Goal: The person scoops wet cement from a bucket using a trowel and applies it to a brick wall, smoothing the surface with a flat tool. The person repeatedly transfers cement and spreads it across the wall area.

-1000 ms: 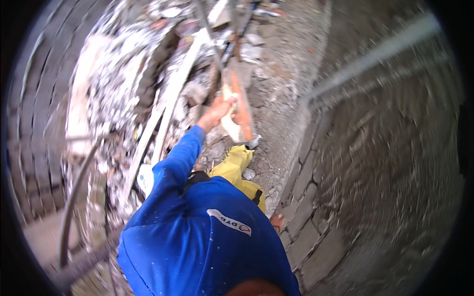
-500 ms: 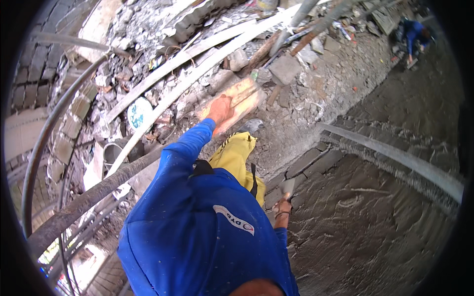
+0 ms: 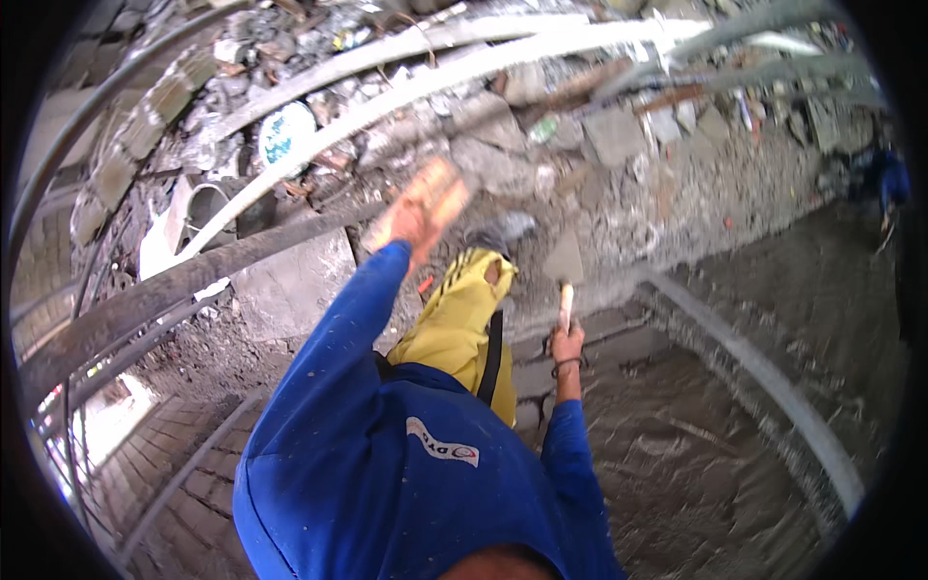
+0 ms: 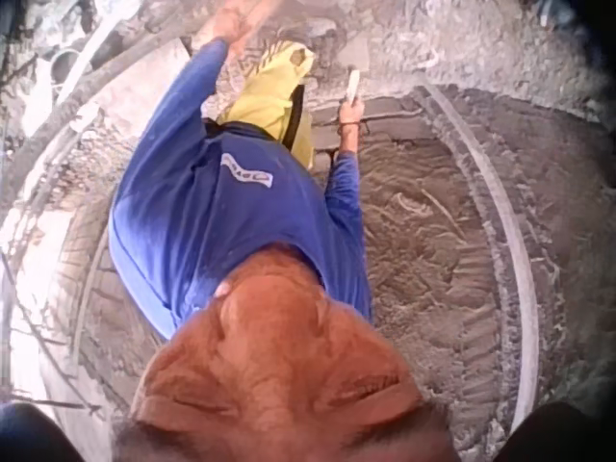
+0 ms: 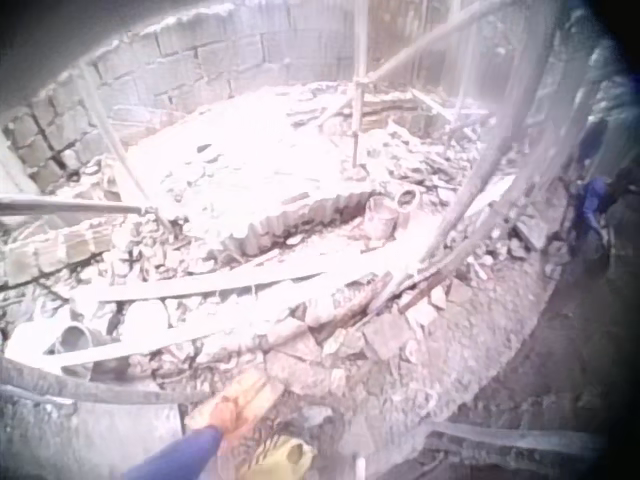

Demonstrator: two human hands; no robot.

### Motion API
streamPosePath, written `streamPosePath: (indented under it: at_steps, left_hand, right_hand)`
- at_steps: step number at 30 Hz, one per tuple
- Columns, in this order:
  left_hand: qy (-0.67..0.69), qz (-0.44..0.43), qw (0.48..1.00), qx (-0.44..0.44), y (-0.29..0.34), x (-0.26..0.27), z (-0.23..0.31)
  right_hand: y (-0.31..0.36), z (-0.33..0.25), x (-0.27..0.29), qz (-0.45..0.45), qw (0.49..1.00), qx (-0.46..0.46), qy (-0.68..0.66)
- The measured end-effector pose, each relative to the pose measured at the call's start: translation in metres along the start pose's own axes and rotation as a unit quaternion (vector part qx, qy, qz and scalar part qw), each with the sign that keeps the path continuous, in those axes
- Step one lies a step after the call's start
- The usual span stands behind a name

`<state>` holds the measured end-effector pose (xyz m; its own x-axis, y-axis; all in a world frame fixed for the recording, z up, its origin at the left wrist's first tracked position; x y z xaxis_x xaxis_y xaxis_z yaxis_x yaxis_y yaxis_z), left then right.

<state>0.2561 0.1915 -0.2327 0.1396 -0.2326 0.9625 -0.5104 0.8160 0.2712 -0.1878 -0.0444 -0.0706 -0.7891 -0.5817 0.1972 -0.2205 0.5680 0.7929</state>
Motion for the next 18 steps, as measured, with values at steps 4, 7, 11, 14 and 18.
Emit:
streamPosePath:
  at_steps: [4,7,11,14,18]
  left_hand:
    - [0.139,0.023,0.988,0.06,-0.059,0.086,0.0]
    - [0.074,-0.077,0.979,0.172,-0.113,0.101,-0.044]
    - [-0.055,-0.15,0.975,0.152,-0.184,0.132,-0.078]
    - [0.386,-0.09,0.874,0.282,-0.208,0.046,-0.167]
    - [0.221,0.015,0.944,0.245,-0.241,0.037,-0.18]
  right_hand:
    - [0.016,0.067,0.022,0.058,0.996,0.001,0.063]
    - [0.039,0.092,0.032,0.103,0.989,-0.064,0.081]
    - [0.044,0.16,0.049,0.11,0.983,-0.136,0.06]
    - [0.035,0.172,0.044,0.106,0.982,-0.146,0.049]
    - [-0.012,0.074,-0.017,0.038,0.988,-0.02,0.148]
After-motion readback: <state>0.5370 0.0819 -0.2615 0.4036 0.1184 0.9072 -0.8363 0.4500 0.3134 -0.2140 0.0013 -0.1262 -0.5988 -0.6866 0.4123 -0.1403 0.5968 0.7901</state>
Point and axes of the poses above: each hand's wrist, its own y-axis away from the middle knuckle, its own x-axis out of the back of the hand, z = x × y, the point moved 5 cm from there along -y, towards the middle knuckle, and after that the axes turned 4 degrees about -x, right-handed, at the moved point
